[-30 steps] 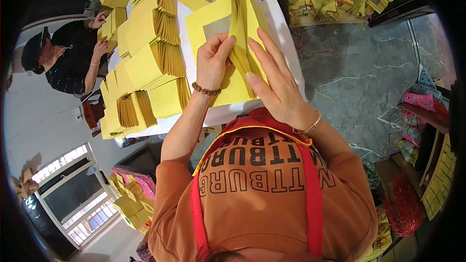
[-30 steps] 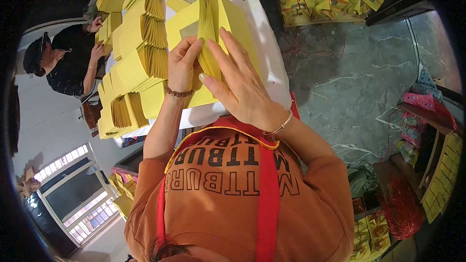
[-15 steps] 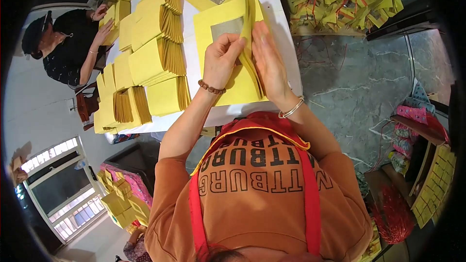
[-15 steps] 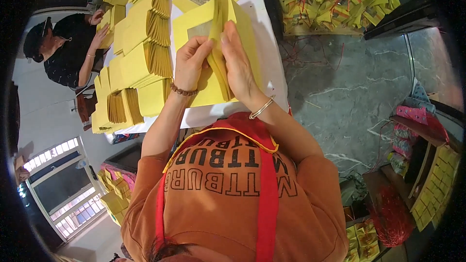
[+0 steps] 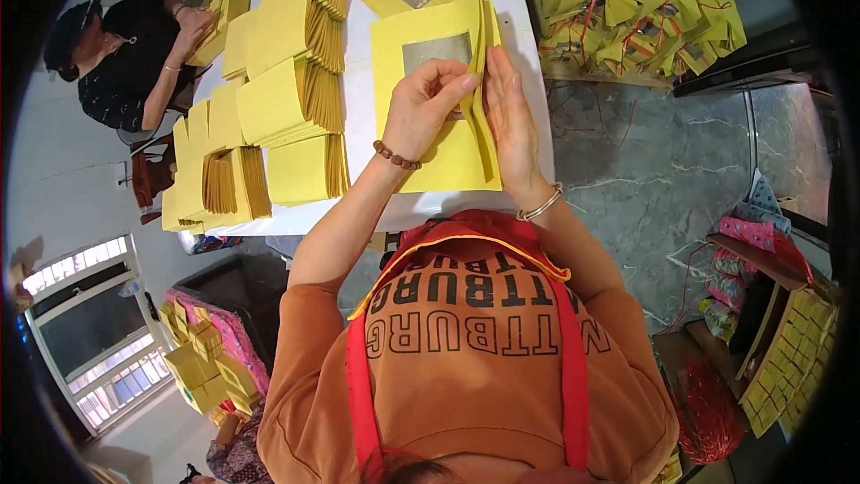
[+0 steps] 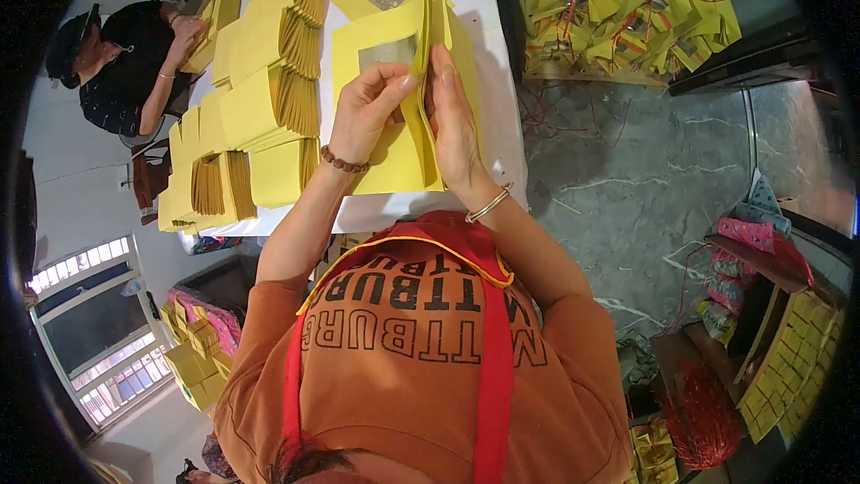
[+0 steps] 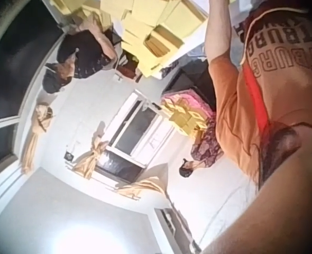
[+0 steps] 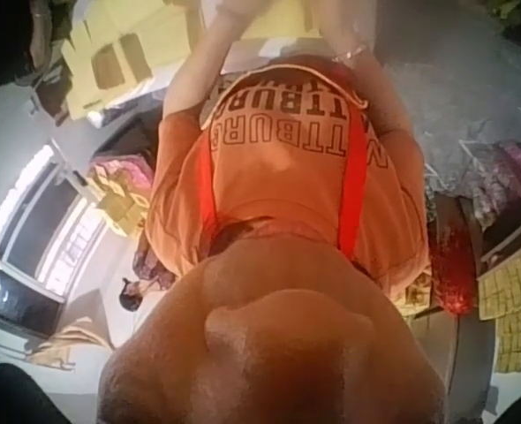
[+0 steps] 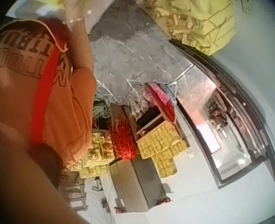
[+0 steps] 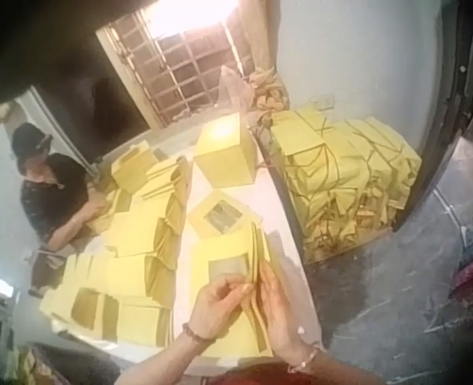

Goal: Folding and stacking yellow sheets of paper with foil centers, likely joss paper.

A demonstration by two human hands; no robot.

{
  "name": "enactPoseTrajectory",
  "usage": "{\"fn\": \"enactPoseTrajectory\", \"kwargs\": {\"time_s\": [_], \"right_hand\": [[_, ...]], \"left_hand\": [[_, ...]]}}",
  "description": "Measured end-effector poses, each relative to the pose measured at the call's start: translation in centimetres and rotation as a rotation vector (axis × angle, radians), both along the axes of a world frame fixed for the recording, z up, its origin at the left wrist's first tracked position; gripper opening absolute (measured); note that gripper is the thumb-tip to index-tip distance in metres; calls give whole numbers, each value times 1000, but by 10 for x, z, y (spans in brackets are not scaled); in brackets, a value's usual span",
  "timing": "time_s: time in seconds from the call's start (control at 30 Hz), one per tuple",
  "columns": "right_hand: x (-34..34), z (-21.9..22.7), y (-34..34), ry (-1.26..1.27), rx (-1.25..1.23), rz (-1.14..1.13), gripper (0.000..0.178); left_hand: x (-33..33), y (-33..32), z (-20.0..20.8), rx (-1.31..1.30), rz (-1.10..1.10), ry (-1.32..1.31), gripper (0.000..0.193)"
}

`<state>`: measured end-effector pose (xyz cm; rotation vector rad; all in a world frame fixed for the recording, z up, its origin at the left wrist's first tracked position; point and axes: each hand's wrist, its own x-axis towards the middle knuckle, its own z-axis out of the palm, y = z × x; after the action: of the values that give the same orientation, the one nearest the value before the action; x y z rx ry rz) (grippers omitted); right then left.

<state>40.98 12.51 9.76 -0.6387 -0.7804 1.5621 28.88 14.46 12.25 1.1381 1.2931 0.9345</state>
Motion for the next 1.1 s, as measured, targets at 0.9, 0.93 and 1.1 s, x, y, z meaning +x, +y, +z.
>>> {"fn": "enactPoseTrajectory", "kwargs": {"time_s": [0.9, 0.93, 1.1], "right_hand": [[2, 3, -1, 17, 6, 18, 70], [2, 4, -2, 12, -3, 19, 70], [1, 2, 0, 27, 20, 20, 69]], "left_hand": [[-3, -3, -18, 192, 3, 142, 30], [-3, -4, -19, 191, 4, 142, 30], [-6, -4, -24, 136, 125, -65, 18]]}}
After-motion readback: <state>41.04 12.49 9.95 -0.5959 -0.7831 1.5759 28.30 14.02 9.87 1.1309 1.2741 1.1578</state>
